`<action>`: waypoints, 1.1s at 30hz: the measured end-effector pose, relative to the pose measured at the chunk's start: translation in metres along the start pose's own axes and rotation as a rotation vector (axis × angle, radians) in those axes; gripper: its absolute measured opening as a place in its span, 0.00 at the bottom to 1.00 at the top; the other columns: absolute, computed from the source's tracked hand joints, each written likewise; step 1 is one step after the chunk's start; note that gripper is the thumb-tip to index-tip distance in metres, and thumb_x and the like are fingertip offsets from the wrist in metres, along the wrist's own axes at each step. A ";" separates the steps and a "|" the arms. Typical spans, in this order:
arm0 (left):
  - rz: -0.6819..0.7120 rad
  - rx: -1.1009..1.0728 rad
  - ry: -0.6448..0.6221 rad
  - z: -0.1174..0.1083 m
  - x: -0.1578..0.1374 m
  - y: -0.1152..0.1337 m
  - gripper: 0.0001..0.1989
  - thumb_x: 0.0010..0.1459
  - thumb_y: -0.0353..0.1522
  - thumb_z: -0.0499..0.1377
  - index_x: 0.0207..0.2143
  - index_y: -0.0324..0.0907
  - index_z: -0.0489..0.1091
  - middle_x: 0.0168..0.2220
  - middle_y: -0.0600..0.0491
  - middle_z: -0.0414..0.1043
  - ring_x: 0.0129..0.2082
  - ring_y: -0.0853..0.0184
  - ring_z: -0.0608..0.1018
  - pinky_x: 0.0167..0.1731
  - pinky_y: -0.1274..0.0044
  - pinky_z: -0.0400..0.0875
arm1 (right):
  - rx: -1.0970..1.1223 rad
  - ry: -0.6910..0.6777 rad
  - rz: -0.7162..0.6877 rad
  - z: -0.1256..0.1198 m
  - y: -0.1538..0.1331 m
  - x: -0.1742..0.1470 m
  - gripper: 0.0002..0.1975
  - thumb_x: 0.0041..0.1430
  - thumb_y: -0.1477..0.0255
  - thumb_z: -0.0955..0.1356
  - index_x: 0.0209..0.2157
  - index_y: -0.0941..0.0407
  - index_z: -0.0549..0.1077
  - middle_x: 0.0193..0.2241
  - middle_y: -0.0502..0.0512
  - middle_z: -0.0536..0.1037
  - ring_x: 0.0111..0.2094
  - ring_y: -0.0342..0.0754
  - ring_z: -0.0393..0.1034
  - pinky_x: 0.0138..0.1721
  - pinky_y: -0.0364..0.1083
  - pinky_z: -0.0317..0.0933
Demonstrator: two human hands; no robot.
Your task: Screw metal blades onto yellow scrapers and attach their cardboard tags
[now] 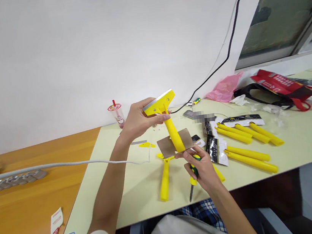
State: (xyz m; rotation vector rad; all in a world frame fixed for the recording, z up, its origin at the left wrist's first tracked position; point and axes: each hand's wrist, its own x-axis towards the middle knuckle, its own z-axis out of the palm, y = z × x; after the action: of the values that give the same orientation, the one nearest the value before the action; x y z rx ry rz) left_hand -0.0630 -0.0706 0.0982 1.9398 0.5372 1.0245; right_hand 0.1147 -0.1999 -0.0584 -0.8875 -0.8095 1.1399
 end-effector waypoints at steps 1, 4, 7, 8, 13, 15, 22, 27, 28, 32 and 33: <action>0.004 0.005 -0.014 0.000 -0.001 0.002 0.21 0.56 0.42 0.76 0.48 0.42 0.81 0.46 0.46 0.84 0.48 0.51 0.87 0.43 0.65 0.86 | -0.013 -0.002 -0.009 0.000 0.000 0.000 0.24 0.53 0.53 0.83 0.32 0.54 0.73 0.31 0.54 0.83 0.12 0.32 0.51 0.11 0.39 0.44; 0.013 0.000 -0.057 -0.001 -0.004 0.008 0.20 0.57 0.43 0.75 0.48 0.43 0.81 0.46 0.46 0.84 0.49 0.51 0.87 0.43 0.65 0.86 | -0.076 -0.014 -0.049 -0.001 0.000 -0.001 0.21 0.56 0.54 0.82 0.34 0.54 0.74 0.31 0.54 0.84 0.11 0.33 0.53 0.11 0.39 0.44; 0.025 -0.017 -0.076 0.000 -0.006 0.012 0.22 0.57 0.46 0.76 0.48 0.43 0.81 0.46 0.46 0.84 0.50 0.50 0.87 0.46 0.64 0.86 | -0.178 -0.020 -0.113 -0.001 -0.001 -0.002 0.18 0.61 0.57 0.80 0.35 0.54 0.76 0.33 0.55 0.86 0.11 0.33 0.54 0.13 0.40 0.47; 0.034 -0.021 -0.078 0.000 -0.007 0.013 0.23 0.56 0.46 0.76 0.49 0.43 0.81 0.46 0.46 0.84 0.50 0.49 0.87 0.47 0.63 0.86 | -0.204 -0.016 -0.129 -0.001 -0.002 -0.002 0.17 0.62 0.57 0.79 0.36 0.54 0.76 0.34 0.55 0.86 0.11 0.33 0.54 0.13 0.41 0.47; 0.071 -0.014 -0.069 0.000 -0.013 0.017 0.24 0.54 0.46 0.78 0.48 0.43 0.82 0.44 0.46 0.85 0.51 0.48 0.87 0.51 0.60 0.86 | -0.186 0.014 -0.126 -0.006 0.003 -0.002 0.17 0.62 0.56 0.79 0.38 0.54 0.78 0.36 0.57 0.87 0.11 0.35 0.55 0.12 0.42 0.46; 0.070 -0.013 -0.061 0.000 -0.014 0.018 0.24 0.53 0.46 0.79 0.47 0.44 0.83 0.43 0.46 0.85 0.52 0.47 0.87 0.52 0.58 0.86 | -0.155 0.022 -0.116 -0.008 0.005 -0.001 0.17 0.62 0.55 0.80 0.38 0.54 0.79 0.37 0.57 0.87 0.11 0.35 0.55 0.11 0.41 0.45; 0.028 -0.056 -0.101 0.013 -0.011 0.015 0.22 0.54 0.45 0.78 0.45 0.42 0.82 0.44 0.45 0.85 0.50 0.49 0.87 0.50 0.60 0.86 | -0.243 0.066 -0.175 -0.009 0.003 -0.002 0.18 0.62 0.54 0.79 0.33 0.54 0.80 0.35 0.57 0.86 0.12 0.37 0.58 0.11 0.42 0.50; -0.002 -0.079 -0.099 0.017 -0.005 0.007 0.22 0.56 0.44 0.77 0.47 0.42 0.81 0.45 0.45 0.85 0.51 0.51 0.87 0.49 0.62 0.85 | -0.267 0.065 -0.194 -0.009 0.002 -0.002 0.19 0.62 0.53 0.79 0.33 0.55 0.80 0.33 0.57 0.86 0.12 0.37 0.58 0.11 0.43 0.52; -0.005 -0.089 -0.109 0.015 -0.004 0.004 0.22 0.57 0.45 0.76 0.48 0.42 0.80 0.47 0.44 0.85 0.50 0.51 0.87 0.49 0.63 0.85 | -0.262 0.069 -0.193 -0.009 0.002 -0.001 0.19 0.62 0.53 0.79 0.33 0.55 0.80 0.33 0.58 0.86 0.12 0.37 0.59 0.11 0.42 0.52; -0.082 -0.075 -0.109 -0.012 -0.012 -0.019 0.30 0.63 0.49 0.71 0.60 0.43 0.74 0.52 0.40 0.85 0.50 0.54 0.87 0.54 0.63 0.82 | -0.146 0.084 -0.159 -0.010 0.003 0.002 0.20 0.61 0.53 0.80 0.32 0.56 0.80 0.33 0.59 0.85 0.14 0.38 0.60 0.11 0.42 0.49; -0.107 -0.037 -0.077 -0.023 -0.018 -0.029 0.32 0.64 0.50 0.70 0.62 0.43 0.73 0.53 0.39 0.85 0.52 0.54 0.87 0.56 0.63 0.80 | -0.111 0.086 -0.147 -0.011 0.003 0.002 0.20 0.60 0.53 0.80 0.32 0.55 0.80 0.33 0.59 0.85 0.14 0.38 0.61 0.11 0.41 0.49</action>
State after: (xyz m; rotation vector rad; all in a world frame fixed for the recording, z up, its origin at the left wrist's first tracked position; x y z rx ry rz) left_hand -0.0918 -0.0560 0.0726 1.8885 0.5680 0.8834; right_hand 0.1242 -0.1991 -0.0657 -0.9466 -0.8594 0.9291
